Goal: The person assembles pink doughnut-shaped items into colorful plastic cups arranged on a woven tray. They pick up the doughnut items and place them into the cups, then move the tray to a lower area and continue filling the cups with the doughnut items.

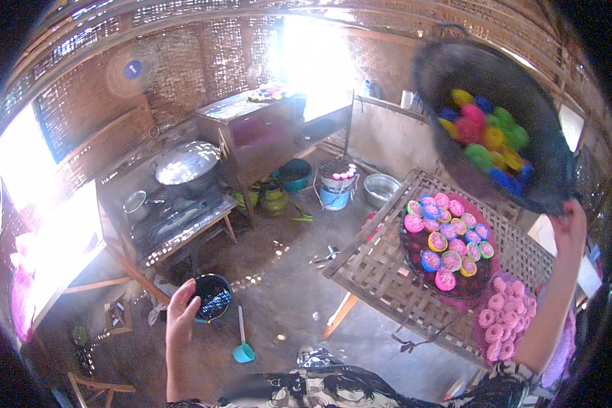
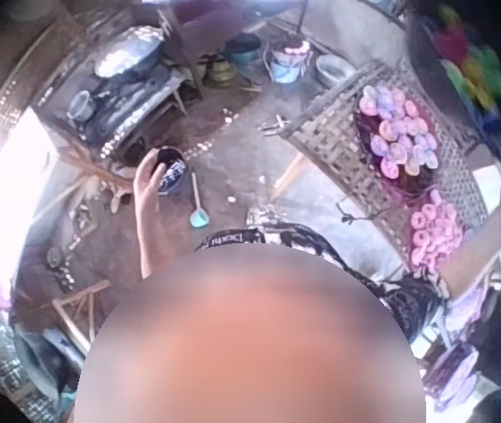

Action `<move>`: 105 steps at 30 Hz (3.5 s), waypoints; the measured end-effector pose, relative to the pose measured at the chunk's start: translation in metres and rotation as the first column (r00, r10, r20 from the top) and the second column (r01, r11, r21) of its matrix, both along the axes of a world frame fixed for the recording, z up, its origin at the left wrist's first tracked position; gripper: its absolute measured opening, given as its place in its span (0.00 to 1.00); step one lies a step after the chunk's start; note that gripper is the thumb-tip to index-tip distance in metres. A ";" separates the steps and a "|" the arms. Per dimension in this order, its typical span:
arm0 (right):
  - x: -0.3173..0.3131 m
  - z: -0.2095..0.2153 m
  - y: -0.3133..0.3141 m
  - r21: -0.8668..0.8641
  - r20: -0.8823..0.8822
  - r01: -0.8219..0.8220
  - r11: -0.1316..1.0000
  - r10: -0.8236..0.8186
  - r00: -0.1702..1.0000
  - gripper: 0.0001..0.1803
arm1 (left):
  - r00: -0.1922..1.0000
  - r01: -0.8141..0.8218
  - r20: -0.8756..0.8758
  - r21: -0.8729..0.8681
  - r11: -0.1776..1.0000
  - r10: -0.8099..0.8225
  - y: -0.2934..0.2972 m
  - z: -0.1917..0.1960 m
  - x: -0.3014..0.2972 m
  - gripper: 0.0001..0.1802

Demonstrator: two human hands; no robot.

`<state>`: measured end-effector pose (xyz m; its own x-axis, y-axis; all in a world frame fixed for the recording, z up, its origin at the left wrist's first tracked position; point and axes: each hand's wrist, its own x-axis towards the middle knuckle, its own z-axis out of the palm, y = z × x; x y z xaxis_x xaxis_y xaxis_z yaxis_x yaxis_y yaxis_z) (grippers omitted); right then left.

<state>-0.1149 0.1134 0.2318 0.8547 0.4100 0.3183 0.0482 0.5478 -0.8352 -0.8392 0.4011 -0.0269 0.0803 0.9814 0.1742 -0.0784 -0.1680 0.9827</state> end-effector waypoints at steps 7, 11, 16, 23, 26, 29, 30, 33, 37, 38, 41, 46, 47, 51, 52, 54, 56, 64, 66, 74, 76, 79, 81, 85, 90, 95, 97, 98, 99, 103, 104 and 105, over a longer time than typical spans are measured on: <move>-0.143 -0.025 0.314 -0.010 -0.064 -0.459 0.888 0.457 0.887 0.05 | 0.985 0.125 0.120 0.016 0.992 -0.126 0.127 0.021 0.042 0.24; -0.187 -0.053 0.471 -0.229 -0.219 -0.505 0.833 0.461 0.860 0.07 | 0.954 0.182 0.256 -0.086 0.980 -0.154 0.201 0.026 0.048 0.31; -0.233 -0.108 0.635 -0.487 -0.279 -0.566 0.665 0.495 0.823 0.10 | 0.913 0.277 0.370 -0.249 0.928 -0.173 0.311 0.000 0.075 0.51; -0.284 -0.207 0.779 -0.630 -0.421 -0.645 0.433 0.508 0.752 0.15 | 0.801 0.294 0.559 -0.679 0.673 0.214 0.478 -0.089 0.093 0.27; -0.284 -0.244 0.823 -0.672 -0.422 -0.607 0.424 0.454 0.785 0.23 | 0.841 0.323 0.484 -0.808 0.493 0.242 0.550 -0.136 0.089 0.14; -0.274 -0.278 0.867 -0.697 -0.419 -0.591 0.406 0.438 0.795 0.37 | 0.894 0.356 0.421 -0.874 0.331 0.152 0.614 -0.164 0.086 0.11; -0.270 -0.288 0.885 -0.715 -0.400 -0.562 0.416 0.415 0.817 0.39 | 0.954 0.249 0.287 -0.917 0.312 0.082 0.638 -0.172 0.090 0.11; -0.247 -0.313 0.932 -0.695 -0.480 -0.612 0.378 0.389 0.786 0.42 | 0.979 0.155 0.096 -0.921 0.356 -0.179 0.698 -0.193 0.109 0.11; -0.170 -0.358 0.964 -0.750 -0.389 -0.636 0.181 0.658 0.645 0.33 | 0.856 0.117 -0.154 -0.872 0.475 -0.494 0.758 -0.231 0.145 0.14; -0.137 -0.375 0.973 -0.837 -0.243 -0.509 0.199 0.699 0.673 0.29 | 0.816 0.088 -0.210 -0.876 0.474 -0.538 0.772 -0.239 0.153 0.15; -0.035 -0.435 0.981 -0.875 -0.145 -0.360 0.324 0.534 0.833 0.25 | 0.846 0.132 -0.149 -0.872 0.472 -0.512 0.812 -0.254 0.195 0.15; 0.075 -0.499 0.947 -0.872 -0.043 0.236 -0.429 0.547 0.836 0.33 | 0.769 0.017 -0.383 -0.789 0.614 -0.513 0.869 -0.226 0.307 0.11; 0.093 -0.501 0.939 -0.790 -0.158 0.246 -0.561 0.574 0.803 0.35 | 0.734 0.001 -0.443 -0.757 0.653 -0.515 0.879 -0.218 0.328 0.11; 0.175 -0.505 0.957 -0.702 -0.369 0.072 -0.708 0.449 0.814 0.37 | 0.782 -0.139 -0.481 -0.754 0.643 -0.396 0.920 -0.215 0.403 0.08; 0.203 -0.503 0.971 -0.681 -0.430 0.107 -0.725 0.514 0.742 0.36 | 0.870 -0.181 -0.400 -0.804 0.566 -0.289 0.934 -0.223 0.421 0.08; 0.253 -0.508 1.017 -0.747 -0.373 0.056 -0.663 0.487 0.790 0.37 | 0.954 -0.221 -0.287 -0.872 0.437 -0.090 0.958 -0.247 0.450 0.07; 0.296 -0.506 1.058 -0.841 -0.202 0.179 -0.511 0.602 0.772 0.36 | 0.944 -0.264 -0.322 -0.871 0.415 -0.075 0.980 -0.278 0.469 0.09; 0.453 -0.483 1.243 -0.967 0.051 0.202 -0.152 0.666 0.745 0.30 | 0.507 -0.102 -0.697 -0.633 0.767 -0.507 1.081 -0.417 0.501 0.16; 0.483 -0.486 1.275 -0.960 0.063 0.225 -0.168 0.651 0.756 0.28 | 0.518 0.121 -0.642 -0.599 0.792 -0.565 1.100 -0.431 0.527 0.15; 0.570 -0.531 1.354 -0.814 -0.465 -0.009 -0.581 0.643 0.609 0.28 | 0.771 -0.319 -0.606 -0.633 0.706 -0.195 1.177 -0.428 0.642 0.22; 0.602 -0.530 1.388 -0.836 -0.449 -0.066 -0.545 0.609 0.654 0.27 | 0.931 -0.364 -0.337 -0.879 0.308 0.138 1.196 -0.415 0.667 0.19; 0.651 -0.531 1.458 -0.906 -0.361 -0.076 -0.417 0.663 0.656 0.25 | 0.811 -0.215 -0.126 -0.972 0.091 0.572 1.221 -0.397 0.720 0.15; 0.678 -0.540 1.510 -0.940 -0.267 0.026 -0.339 0.783 0.562 0.23 | 0.679 -0.148 -0.053 -0.987 0.067 0.732 1.236 -0.393 0.768 0.12; 0.746 -0.531 1.601 -0.929 -0.370 -0.165 -0.331 0.838 0.401 0.20 | 0.376 -0.135 0.011 -0.989 0.066 0.927 1.256 -0.395 0.888 0.06; 0.839 -0.500 1.730 -0.904 -0.401 0.109 -0.413 0.909 0.114 0.12 | 0.219 0.047 0.202 -0.979 0.196 0.955 1.277 -0.364 1.061 0.03; 0.908 -0.548 1.802 -0.979 -0.202 -0.027 -0.203 0.978 -0.047 0.15 | -0.075 -0.135 0.045 -0.990 0.035 0.996 1.325 -0.356 1.200 0.09; 0.916 -0.580 1.810 -0.978 -0.200 -0.048 -0.204 0.976 -0.082 0.17 | -0.141 -0.152 -0.050 -0.986 -0.071 0.989 1.330 -0.368 1.233 0.11; 0.920 -0.594 1.813 -0.918 -0.398 0.148 -0.369 0.850 -0.345 0.16 | -0.163 -0.091 -0.096 -0.990 -0.112 0.982 1.324 -0.373 1.245 0.12; 0.909 -0.614 1.819 -0.846 -0.522 0.327 -0.421 0.780 -0.345 0.14 | -0.174 -0.032 -0.057 -0.997 -0.064 0.983 1.329 -0.386 1.249 0.13; 0.899 -0.667 1.818 -0.862 -0.480 0.202 -0.465 0.877 -0.027 0.16 | 0.255 -0.229 -0.065 -0.973 -0.005 0.965 1.313 -0.441 1.266 0.12; 0.906 -0.683 1.823 -0.868 -0.476 0.182 -0.462 0.879 -0.039 0.16 | 0.226 -0.288 -0.016 -0.956 0.051 0.974 1.314 -0.462 1.269 0.12; 0.911 -0.701 1.829 -0.872 -0.472 0.167 -0.460 0.880 -0.043 0.16 | 0.214 -0.333 -0.040 -0.942 0.035 0.976 1.315 -0.482 1.272 0.12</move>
